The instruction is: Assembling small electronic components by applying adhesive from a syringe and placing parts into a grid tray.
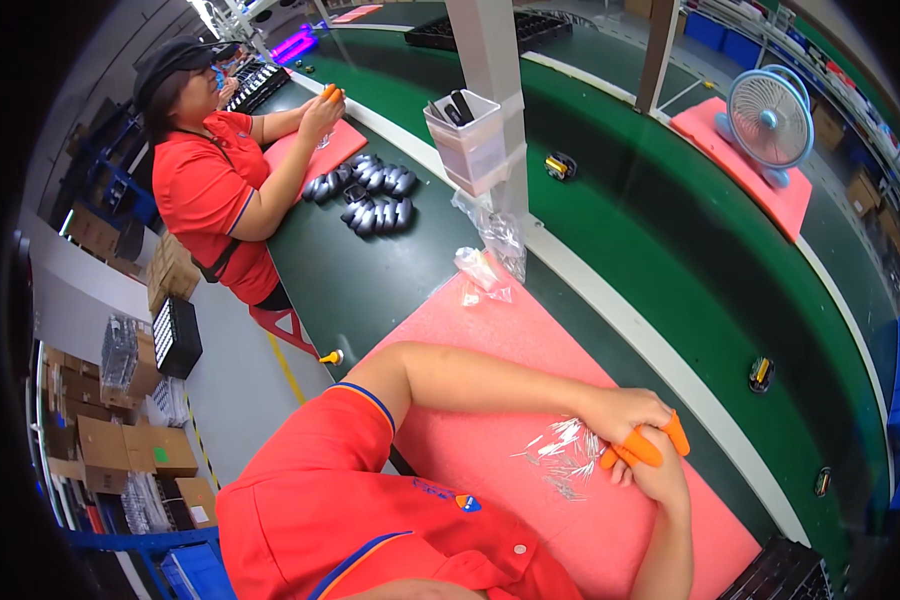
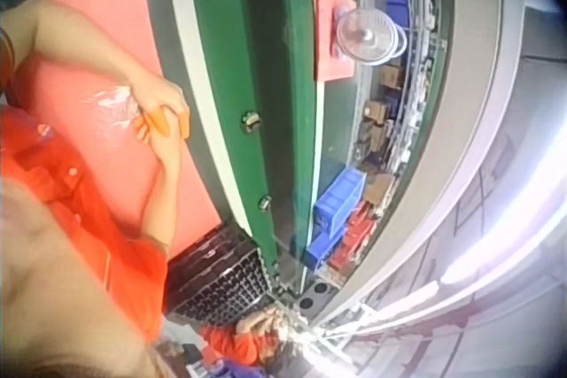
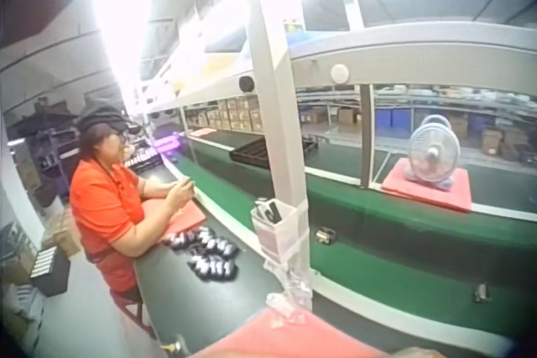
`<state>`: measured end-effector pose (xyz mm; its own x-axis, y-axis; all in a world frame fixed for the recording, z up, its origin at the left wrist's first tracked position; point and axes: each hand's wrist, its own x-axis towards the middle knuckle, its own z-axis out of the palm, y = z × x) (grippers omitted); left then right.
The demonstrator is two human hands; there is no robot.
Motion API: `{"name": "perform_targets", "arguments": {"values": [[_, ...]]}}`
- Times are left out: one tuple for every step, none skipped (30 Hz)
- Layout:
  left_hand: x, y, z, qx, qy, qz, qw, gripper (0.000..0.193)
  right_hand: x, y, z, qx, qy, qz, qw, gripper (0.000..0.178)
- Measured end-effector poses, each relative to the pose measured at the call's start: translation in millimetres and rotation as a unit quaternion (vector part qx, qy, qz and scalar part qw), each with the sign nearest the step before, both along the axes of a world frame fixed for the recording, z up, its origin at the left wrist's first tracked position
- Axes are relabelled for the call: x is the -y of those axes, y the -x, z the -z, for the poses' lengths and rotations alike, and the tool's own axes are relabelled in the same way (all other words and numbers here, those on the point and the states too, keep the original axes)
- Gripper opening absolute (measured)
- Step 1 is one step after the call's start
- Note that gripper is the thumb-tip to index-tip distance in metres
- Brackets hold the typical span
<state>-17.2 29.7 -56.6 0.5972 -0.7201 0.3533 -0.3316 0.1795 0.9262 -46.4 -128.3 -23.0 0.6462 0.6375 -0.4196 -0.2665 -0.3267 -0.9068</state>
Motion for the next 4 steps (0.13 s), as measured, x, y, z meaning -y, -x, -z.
{"name": "perform_targets", "arguments": {"values": [[-1.6,-0.3,-1.7,0.001,-0.002,-0.001,1.000,0.040,-1.7,-0.2,-1.9,0.001,-0.002,-0.001,1.000,0.020],[-2.5,-1.1,-3.5,-0.005,-0.011,0.003,1.000,0.040,-3.5,0.4,-5.7,0.000,0.008,0.006,1.000,0.020],[-2.8,-2.7,-5.2,-0.012,-0.019,0.007,1.000,0.040,-4.7,0.1,-7.7,-0.001,0.018,0.014,1.000,0.021],[-2.4,-1.0,-4.6,-0.014,-0.019,0.007,1.000,0.040,-3.3,-1.1,-6.2,0.016,0.022,-0.010,1.000,0.022]]}}
